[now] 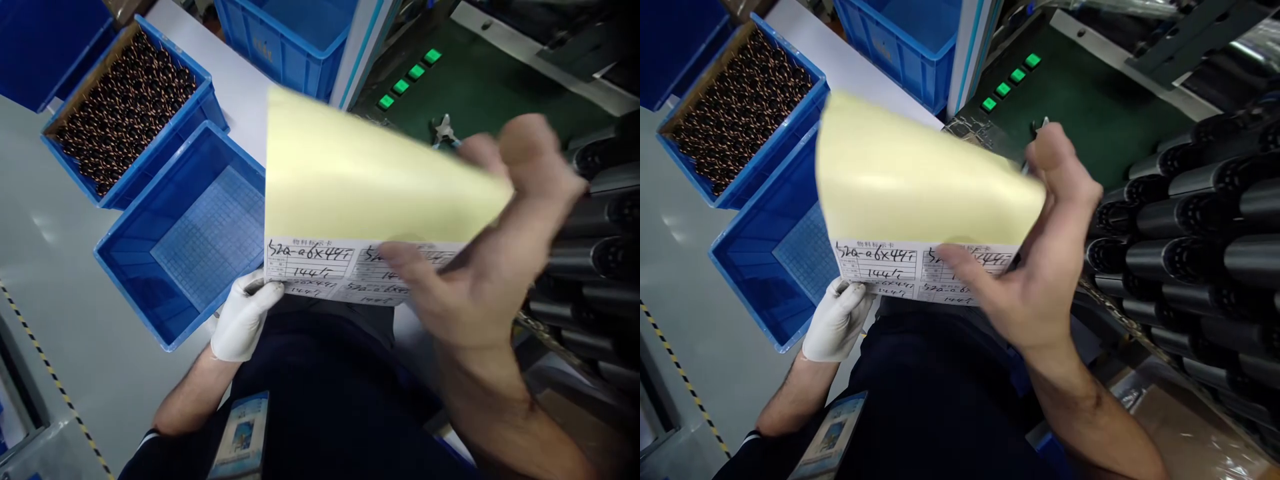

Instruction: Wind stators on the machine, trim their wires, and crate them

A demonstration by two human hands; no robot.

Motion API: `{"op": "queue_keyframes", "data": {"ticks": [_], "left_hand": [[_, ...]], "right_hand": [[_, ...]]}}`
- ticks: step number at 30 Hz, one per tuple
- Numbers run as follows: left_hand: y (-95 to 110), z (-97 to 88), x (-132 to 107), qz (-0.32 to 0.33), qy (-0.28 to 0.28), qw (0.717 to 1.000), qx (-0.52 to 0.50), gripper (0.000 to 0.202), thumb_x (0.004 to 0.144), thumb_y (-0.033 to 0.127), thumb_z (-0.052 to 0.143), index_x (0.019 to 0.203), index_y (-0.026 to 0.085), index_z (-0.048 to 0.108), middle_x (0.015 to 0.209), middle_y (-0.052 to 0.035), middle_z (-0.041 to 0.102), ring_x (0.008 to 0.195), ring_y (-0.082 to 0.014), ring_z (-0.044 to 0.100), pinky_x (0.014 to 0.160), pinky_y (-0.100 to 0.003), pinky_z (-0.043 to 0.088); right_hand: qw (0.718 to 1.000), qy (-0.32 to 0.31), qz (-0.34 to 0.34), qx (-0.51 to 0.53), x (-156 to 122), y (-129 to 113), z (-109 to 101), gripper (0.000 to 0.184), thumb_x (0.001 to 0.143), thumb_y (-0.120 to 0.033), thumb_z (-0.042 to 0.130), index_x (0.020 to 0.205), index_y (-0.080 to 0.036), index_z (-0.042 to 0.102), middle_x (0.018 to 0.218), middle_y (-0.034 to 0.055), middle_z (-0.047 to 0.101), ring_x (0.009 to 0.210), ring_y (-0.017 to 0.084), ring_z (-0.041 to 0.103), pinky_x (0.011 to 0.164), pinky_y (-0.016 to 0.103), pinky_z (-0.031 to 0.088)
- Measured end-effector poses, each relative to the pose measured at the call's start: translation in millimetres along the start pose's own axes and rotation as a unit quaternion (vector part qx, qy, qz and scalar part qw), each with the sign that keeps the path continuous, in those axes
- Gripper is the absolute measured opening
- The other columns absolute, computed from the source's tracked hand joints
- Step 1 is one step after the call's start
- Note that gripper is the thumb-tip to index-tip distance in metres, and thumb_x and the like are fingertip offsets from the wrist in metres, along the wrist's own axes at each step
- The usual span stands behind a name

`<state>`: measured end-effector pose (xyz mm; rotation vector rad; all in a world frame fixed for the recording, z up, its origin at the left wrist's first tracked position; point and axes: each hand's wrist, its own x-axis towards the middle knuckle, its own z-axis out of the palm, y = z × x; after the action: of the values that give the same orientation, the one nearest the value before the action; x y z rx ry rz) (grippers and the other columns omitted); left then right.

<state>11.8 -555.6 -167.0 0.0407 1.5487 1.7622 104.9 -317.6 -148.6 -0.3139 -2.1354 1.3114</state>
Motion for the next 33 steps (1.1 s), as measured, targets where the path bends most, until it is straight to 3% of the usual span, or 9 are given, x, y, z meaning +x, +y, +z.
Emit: {"op": "queue_keyframes", "data": {"ticks": [3,5,8,12,16,20,24,28,33], "left_hand": [[3.0,-2.6,-0.9,-0.003,0.023,0.998,0.06,0.027,0.089,0.047,0.095,0.098,0.021,0.093,0.108,-0.0083,0.092,0.108,-0.0302,0.086,0.106,-0.044,0.071],[8.1,-3.2,-2.6,-0.005,0.02,0.992,0.127,0.018,0.083,0.037,0.097,0.091,0.021,0.092,0.095,-0.006,0.09,0.091,-0.0273,0.086,0.088,-0.038,0.073],[14.5,-3.1,-5.7,0.019,0.013,0.979,0.203,0.015,0.077,0.032,0.099,0.086,0.022,0.092,0.083,-0.0031,0.087,0.073,-0.0229,0.08,0.068,-0.033,0.068],[12.6,-1.7,-10.1,0.097,0.032,0.968,0.231,0.019,0.078,0.035,0.103,0.08,0.023,0.09,0.074,-0.0009,0.083,0.059,-0.0161,0.069,0.056,-0.028,0.058],[5.6,1.4,-11.5,0.214,0.091,0.941,0.244,0.016,0.085,0.034,0.103,0.084,0.024,0.091,0.079,-0.0001,0.085,0.061,-0.0148,0.072,0.056,-0.026,0.059],[5.4,6.9,-9.1,0.334,0.024,0.916,0.223,0.016,0.086,0.018,0.102,0.09,0.025,0.089,0.092,0.0012,0.089,0.075,-0.0164,0.083,0.065,-0.024,0.065],[13.0,12.0,-7.4,0.368,-0.027,0.896,0.246,0.016,0.091,0.015,0.097,0.089,0.023,0.084,0.094,-0.0009,0.088,0.081,-0.018,0.083,0.07,-0.028,0.064],[21.3,11.9,-8.0,0.381,-0.036,0.874,0.3,0.022,0.089,0.006,0.095,0.092,0.022,0.08,0.085,0.0026,0.084,0.073,-0.0132,0.075,0.068,-0.027,0.058],[26.0,11.1,-10.2,0.385,-0.043,0.857,0.339,0.022,0.09,0.008,0.096,0.092,0.021,0.078,0.083,0.0032,0.084,0.073,-0.0119,0.075,0.069,-0.025,0.057]], "right_hand": [[0.971,0.006,0.148,0.186,-2.8,14.7,-1.5,0.051,0.113,-0.047,0.077,0.162,-0.036,0.068,0.142,0.0106,0.082,0.123,0.031,0.084,0.101,0.048,0.072],[0.937,0.006,0.241,0.252,-7.2,20.6,-1.1,0.063,0.108,-0.04,0.084,0.167,-0.037,0.061,0.119,0.0069,0.089,0.085,0.026,0.087,0.072,0.04,0.072],[0.931,0.024,0.275,0.237,-11.1,31.2,-1.7,0.076,0.105,-0.035,0.088,0.171,-0.04,0.053,0.099,0.0018,0.089,0.061,0.02,0.078,0.057,0.033,0.063],[0.987,0.019,0.157,0.0,-11.0,39.8,-4.9,0.076,0.098,-0.037,0.094,0.168,-0.031,0.062,0.111,0.0069,0.085,0.076,0.021,0.076,0.067,0.038,0.065],[0.974,0.086,-0.066,-0.201,-15.4,8.8,-7.1,0.071,0.094,-0.028,0.098,0.161,-0.028,0.072,0.143,0.0145,0.078,0.128,0.036,0.074,0.106,0.052,0.065],[0.96,-0.059,-0.185,-0.2,-14.7,-36.2,-5.0,0.038,0.094,-0.026,0.1,0.13,-0.026,0.087,0.131,0.0058,0.088,0.112,0.026,0.076,0.1,0.041,0.065],[0.957,-0.143,-0.197,-0.158,-7.8,-49.6,-2.5,0.022,0.101,-0.027,0.094,0.122,-0.026,0.087,0.115,0.0009,0.092,0.098,0.023,0.078,0.079,0.038,0.066],[0.959,-0.165,-0.181,-0.146,-9.7,-45.1,-2.0,0.026,0.103,-0.021,0.091,0.126,-0.029,0.083,0.115,-0.0021,0.092,0.091,0.023,0.08,0.077,0.041,0.064],[0.948,-0.177,-0.224,-0.14,-15.6,-39.1,0.6,0.022,0.104,-0.016,0.088,0.125,-0.019,0.081,0.112,0.0035,0.092,0.088,0.024,0.077,0.074,0.043,0.056]]}}
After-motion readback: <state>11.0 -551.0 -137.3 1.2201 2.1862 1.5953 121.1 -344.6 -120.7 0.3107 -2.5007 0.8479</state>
